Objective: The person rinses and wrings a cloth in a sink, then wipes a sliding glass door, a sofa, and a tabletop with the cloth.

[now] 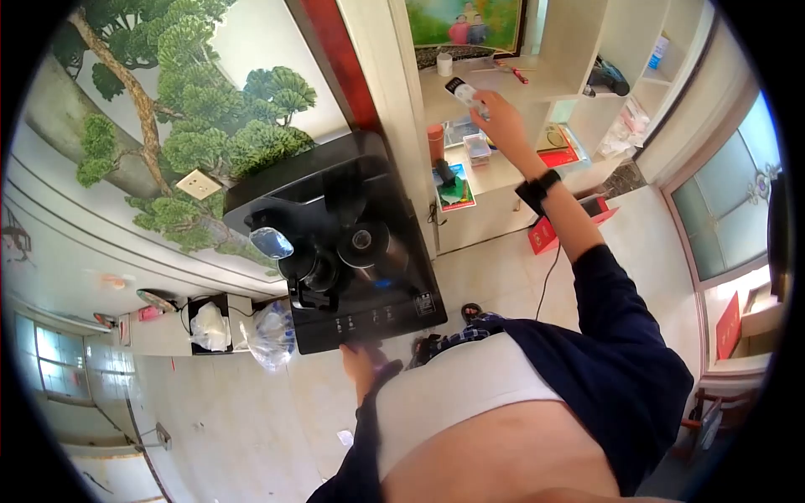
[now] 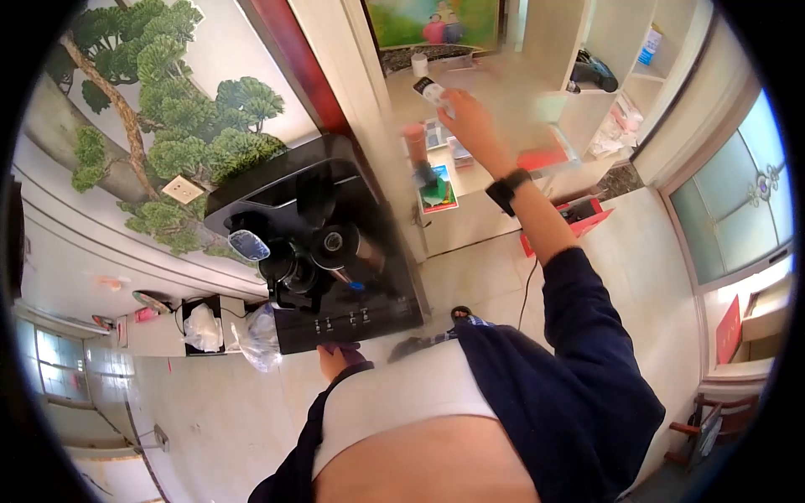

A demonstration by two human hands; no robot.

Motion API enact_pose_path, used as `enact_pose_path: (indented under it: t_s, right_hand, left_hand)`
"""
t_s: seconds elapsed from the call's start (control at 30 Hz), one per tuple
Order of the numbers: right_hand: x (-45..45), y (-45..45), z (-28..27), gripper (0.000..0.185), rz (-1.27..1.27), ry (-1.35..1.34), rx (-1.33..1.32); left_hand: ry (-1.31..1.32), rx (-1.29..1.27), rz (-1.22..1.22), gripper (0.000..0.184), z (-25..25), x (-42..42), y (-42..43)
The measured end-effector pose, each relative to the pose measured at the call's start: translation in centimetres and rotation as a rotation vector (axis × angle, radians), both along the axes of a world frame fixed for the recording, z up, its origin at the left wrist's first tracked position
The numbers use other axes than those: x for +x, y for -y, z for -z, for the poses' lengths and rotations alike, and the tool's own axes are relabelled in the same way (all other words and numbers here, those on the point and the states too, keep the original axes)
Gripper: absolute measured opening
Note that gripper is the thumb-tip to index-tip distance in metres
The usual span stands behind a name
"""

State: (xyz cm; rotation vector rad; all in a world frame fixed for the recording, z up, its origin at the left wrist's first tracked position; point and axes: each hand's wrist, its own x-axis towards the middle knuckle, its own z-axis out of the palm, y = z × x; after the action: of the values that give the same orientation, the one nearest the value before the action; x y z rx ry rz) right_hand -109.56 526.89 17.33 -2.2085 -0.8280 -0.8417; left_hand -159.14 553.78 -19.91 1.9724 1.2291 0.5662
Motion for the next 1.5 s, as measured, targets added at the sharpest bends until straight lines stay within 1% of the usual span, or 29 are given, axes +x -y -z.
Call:
enact_pose_path:
  t_s: [0.03,0.1,0.13,0.17,0.23,0.27,0.37,0.47,0.53,0.57,0.6,0.63,0.67,0.7,0.73,0.77,0.8,0.83,0.93,1.03,1.07,1.17,1.2,1.23,1.3,1.37,1.4,1.5]
  right_hand:
    - [1.5,-1.3,0.1,0.03,0.016,0.018,-0.055]
    - [3.5,-3.3,0.4,0.031,0.035,0.027,-0.154]
    - [4.1,-4.3,0.5,0.032,0.04,0.013,-0.197]
    - [4.6,-5.1,0.8,0.033,0.046,-0.001,-0.242]
    - [5.9,-6.1,2.2,0.036,0.036,-0.024,-0.273]
    - [6.5,-6.2,2.8,0.038,0.033,-0.034,-0.29]
    - [5.4,-5.6,3.4,0.037,0.086,0.057,-0.173]
    - [1.7,-3.5,3.2,0.037,0.042,0.309,-0.042]
    - [-3.0,-1.9,5.3,0.033,-0.093,0.21,-0.048]
    - [-6.0,-1.0,6.6,0.032,-0.153,0.081,-0.126]
    - [-8.7,-0.3,8.5,0.031,-0.206,0.042,-0.17]
    - [-11.4,0.6,10.1,0.031,-0.307,0.013,-0.191]
    - [-14.0,1.3,11.2,0.028,-0.387,-0.035,-0.257]
    - [-15.9,2.1,12.9,0.025,-0.412,-0.136,-0.317]
    - [-17.4,2.9,14.9,0.021,-0.434,-0.237,-0.379]
    - [-18.7,3.7,16.4,0.019,-0.398,-0.339,-0.35]
    - [-19.7,4.3,17.5,0.018,-0.353,-0.434,-0.321]
    - [-20.5,4.2,17.9,0.016,-0.301,-0.523,-0.288]
    - [-23.6,3.6,17.4,0.016,-0.206,-0.819,-0.26]
    - [-25.5,2.8,17.7,0.018,-0.335,-0.814,-0.517]
    - [-25.9,2.6,18.5,0.019,-0.348,-0.858,-0.621]
    - [-28.0,1.8,20.1,0.025,-0.464,-0.972,-0.752]
    - [-29.2,0.7,19.3,0.025,-0.444,-0.966,-0.809]
    - [-30.3,0.1,19.2,0.026,-0.483,-0.936,-0.78]
    - [-31.9,0.0,20.0,0.026,-0.556,-0.893,-0.758]
    - [-33.3,-0.8,18.6,0.028,-0.561,-0.924,-0.77]
    - [-34.1,-1.1,18.2,0.029,-0.574,-0.944,-0.766]
    - [-34.7,-1.2,18.2,0.031,-0.592,-0.972,-0.856]
  left_hand:
    - [-0.014,-0.015,0.025,0.016,-0.7,0.0,-0.1]
    - [-0.151,-0.077,0.036,0.031,-2.7,0.6,0.5]
    - [-0.279,-0.126,0.024,0.047,-7.1,1.4,1.4]
    - [-0.407,-0.179,0.014,0.063,-10.4,2.1,2.3]
    - [-0.392,-0.168,-0.008,0.061,-13.0,2.8,3.6]
    - [-0.384,-0.163,-0.017,0.061,-13.4,2.8,4.1]
    - [-0.372,-0.132,-0.02,0.058,-11.7,2.5,3.8]
    - [-0.314,-0.116,0.002,0.055,-13.6,2.6,4.3]
    - [-0.275,-0.071,0.026,0.053,-12.2,2.2,3.8]
    - [-0.257,-0.053,0.028,0.051,-11.8,1.7,3.9]
    - [-0.208,-0.098,0.013,0.043,-13.9,2.3,4.6]
    - [-0.243,-0.116,0.049,0.043,-13.3,1.9,4.2]
    - [-0.256,-0.112,0.043,0.041,-13.9,2.1,4.6]
    - [-0.286,-0.147,0.074,0.04,-14.2,2.2,4.5]
    - [-0.343,-0.11,0.079,0.04,-13.9,2.3,4.5]
    - [-0.323,-0.091,0.09,0.04,-13.5,2.3,4.6]
    - [-0.433,-0.099,0.086,0.035,-13.4,2.7,4.5]
    - [-0.371,-0.058,0.113,0.035,-14.0,2.5,4.9]
    - [-0.39,-0.108,0.124,0.033,-14.7,3.1,5.1]
    - [-0.396,-0.119,0.229,0.03,-16.4,3.6,5.6]
    - [-0.398,-0.121,0.274,0.028,-16.7,3.9,5.7]
    - [-0.384,-0.176,0.383,0.025,-16.2,4.6,6.0]
    - [-0.375,-0.203,0.417,0.025,-15.9,4.7,5.9]
    - [-0.325,-0.163,0.467,0.027,-14.1,4.5,6.0]
    - [-0.209,-0.097,0.564,0.031,-8.4,4.6,7.5]
    - [-0.108,-0.13,0.682,0.036,-5.5,4.2,8.8]
    - [-0.099,-0.12,0.717,0.038,-5.9,3.4,9.0]
    - [-0.131,-0.044,0.782,0.043,-11.5,0.9,9.3]
